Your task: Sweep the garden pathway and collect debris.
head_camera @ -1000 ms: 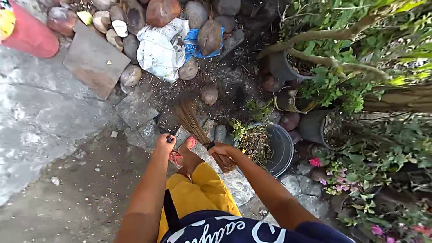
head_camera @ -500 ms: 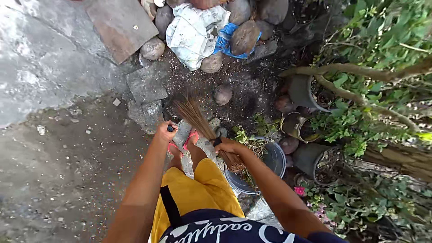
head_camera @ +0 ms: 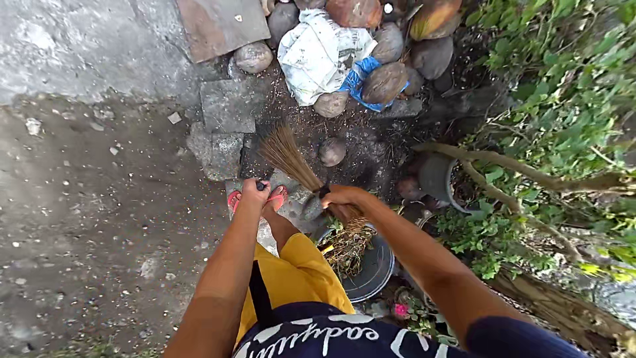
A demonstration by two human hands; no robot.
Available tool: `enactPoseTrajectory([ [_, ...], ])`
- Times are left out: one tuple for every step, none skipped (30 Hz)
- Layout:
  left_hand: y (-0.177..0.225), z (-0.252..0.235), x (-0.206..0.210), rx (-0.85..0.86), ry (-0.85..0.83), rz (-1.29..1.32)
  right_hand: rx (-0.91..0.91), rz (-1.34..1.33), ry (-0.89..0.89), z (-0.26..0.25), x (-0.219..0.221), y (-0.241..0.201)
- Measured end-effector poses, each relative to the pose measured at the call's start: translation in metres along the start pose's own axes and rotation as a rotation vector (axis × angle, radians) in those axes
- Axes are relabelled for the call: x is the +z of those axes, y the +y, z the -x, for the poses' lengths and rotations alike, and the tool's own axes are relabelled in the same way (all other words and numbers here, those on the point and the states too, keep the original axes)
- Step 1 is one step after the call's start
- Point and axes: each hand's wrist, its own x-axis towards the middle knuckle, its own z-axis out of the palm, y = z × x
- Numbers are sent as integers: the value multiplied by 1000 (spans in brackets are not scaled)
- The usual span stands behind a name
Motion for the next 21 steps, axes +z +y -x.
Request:
enactPoseTrajectory([
  [8, -1, 4, -14, -7, -7, -12, -20, 45, 22, -8, 5],
  [15, -1, 8, -23, -16, -13, -14, -38, 86, 43, -18, 7],
  [20, -1, 10, -28, -13, -22, -4, -44, 105, 62, -28, 4],
  [24, 0, 11, -31, -6, -25, 7, -51, 123, 72, -35, -2],
  [26, -1, 12, -34, 2, -21, 17, -38, 153, 68, -39, -5],
  [28, -2, 13, -40, 2, -16, 24, -20, 188, 53, -41, -8],
  [30, -3, 13, -45, 4, -16, 30, -13, 199, 33, -39, -15],
  [31, -4, 12, -53, 5, -21, 25, 0, 195, 11, -34, -23],
  [34, -3, 12, -64, 0, -32, 25, 15, 148, -5, -27, -35],
  [37, -3, 13, -71, -3, -45, 34, 51, 72, -17, -21, -45],
  [39, -4, 13, -75, -5, -58, 41, 100, 2, -26, -13, -48],
  [40, -3, 11, -75, -1, -73, 42, 131, -52, -28, -7, -47],
  [43, -4, 10, -70, 0, -83, 32, 136, -68, -24, -4, -42],
  [45, -5, 8, -66, -3, -86, 19, 136, -35, -16, -3, -34],
  [46, -5, 8, -63, -3, -86, 15, 118, 13, 4, -8, -29],
  [46, -5, 10, -61, -7, -80, 27, 105, 66, 25, -15, -27],
  [45, -5, 11, -64, -11, -78, 55, 98, 109, 44, -20, -30],
  [43, -4, 12, -67, -12, -81, 81, 99, 152, 55, -23, -36],
  [40, -3, 14, -67, -9, -85, 101, 110, 189, 59, -26, -47],
  [38, -2, 16, -68, -9, -85, 112, 132, 222, 54, -28, -58],
  [36, 0, 17, -69, -5, -91, 114, 152, 245, 38, -29, -65],
])
